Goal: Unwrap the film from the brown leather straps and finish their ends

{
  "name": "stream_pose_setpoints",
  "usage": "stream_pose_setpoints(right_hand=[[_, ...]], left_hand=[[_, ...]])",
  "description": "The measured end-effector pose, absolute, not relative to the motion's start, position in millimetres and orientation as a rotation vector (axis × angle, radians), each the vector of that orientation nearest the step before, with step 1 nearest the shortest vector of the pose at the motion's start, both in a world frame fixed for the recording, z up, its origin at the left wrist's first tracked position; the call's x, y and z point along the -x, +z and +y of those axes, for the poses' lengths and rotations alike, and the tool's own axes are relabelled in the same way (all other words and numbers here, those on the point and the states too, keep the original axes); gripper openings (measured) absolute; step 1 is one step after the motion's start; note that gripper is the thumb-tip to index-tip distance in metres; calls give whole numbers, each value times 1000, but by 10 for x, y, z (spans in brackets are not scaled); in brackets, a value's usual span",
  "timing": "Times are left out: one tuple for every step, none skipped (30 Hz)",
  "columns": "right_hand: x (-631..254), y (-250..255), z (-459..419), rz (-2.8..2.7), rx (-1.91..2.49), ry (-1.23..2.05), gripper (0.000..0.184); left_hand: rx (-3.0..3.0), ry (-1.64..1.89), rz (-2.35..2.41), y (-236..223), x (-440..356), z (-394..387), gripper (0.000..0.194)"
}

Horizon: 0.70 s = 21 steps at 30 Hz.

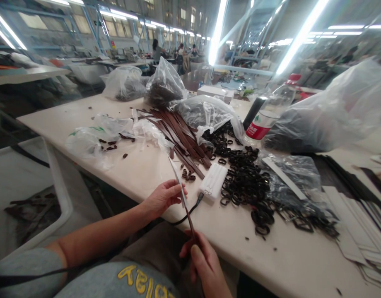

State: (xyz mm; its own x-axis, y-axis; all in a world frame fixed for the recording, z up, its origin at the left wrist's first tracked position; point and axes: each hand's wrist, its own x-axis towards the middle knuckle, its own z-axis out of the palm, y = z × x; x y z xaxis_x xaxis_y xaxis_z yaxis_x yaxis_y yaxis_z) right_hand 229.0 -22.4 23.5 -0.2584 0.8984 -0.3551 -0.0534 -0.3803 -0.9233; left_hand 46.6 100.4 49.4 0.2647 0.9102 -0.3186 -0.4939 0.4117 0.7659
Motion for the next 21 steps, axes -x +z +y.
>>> stream_pose_setpoints(right_hand=[[-2282,233,-237,-1218,1339,1661,64],[-2277,230,-250,-1307,1386,1622,63],[-2271,229,-260,-1369,1420,1606,62],[-2264,231,-264,-1408,1441,1611,62],[-2255,240,-261,-1429,1449,1627,63],[-2241,258,-248,-1436,1451,1647,64],[-2224,287,-224,-1432,1456,1659,64],[-2204,326,-190,-1427,1461,1657,64],[-2183,375,-149,-1423,1465,1634,63],[-2163,429,-106,-1425,1465,1595,61],[-2147,482,-66,-1434,1460,1543,60],[-2136,529,-33,-1448,1449,1492,59],[-2131,566,-13,-1460,1435,1454,59],[-2130,588,-4,-1467,1420,1439,59],[-2134,595,-7,-1470,1409,1438,58],[-2139,588,-17,-1468,1401,1450,58],[-2146,572,-29,-1465,1397,1462,58],[-2152,552,-37,-1466,1398,1471,58],[-2157,533,-38,-1470,1399,1474,58],[-2162,521,-32,-1477,1401,1467,59],[-2167,517,-17,-1480,1404,1444,60]], left_hand=[[-607,1042,866,486,-465,1019,43],[-613,1056,882,483,-464,1032,44],[-611,1065,892,481,-463,1040,46],[-603,1068,897,479,-464,1038,48],[-596,1062,903,476,-469,1024,48],[-596,1045,911,471,-478,994,48],[-609,1017,918,462,-490,949,47],[-638,970,918,453,-506,890,45],[-678,907,907,447,-521,824,42],[-722,837,884,447,-535,759,40],[-763,769,852,457,-543,704,37],[-799,714,818,480,-544,670,36],[-826,689,790,516,-536,662,35],[-841,704,775,563,-522,682,36],[-843,757,772,616,-504,725,39],[-829,832,780,668,-485,782,41],[-804,913,794,713,-470,841,44],[-775,980,809,744,-462,887,45],[-758,1009,822,758,-464,912,46],[-762,992,828,757,-476,910,45],[-787,935,823,744,-497,884,43]])
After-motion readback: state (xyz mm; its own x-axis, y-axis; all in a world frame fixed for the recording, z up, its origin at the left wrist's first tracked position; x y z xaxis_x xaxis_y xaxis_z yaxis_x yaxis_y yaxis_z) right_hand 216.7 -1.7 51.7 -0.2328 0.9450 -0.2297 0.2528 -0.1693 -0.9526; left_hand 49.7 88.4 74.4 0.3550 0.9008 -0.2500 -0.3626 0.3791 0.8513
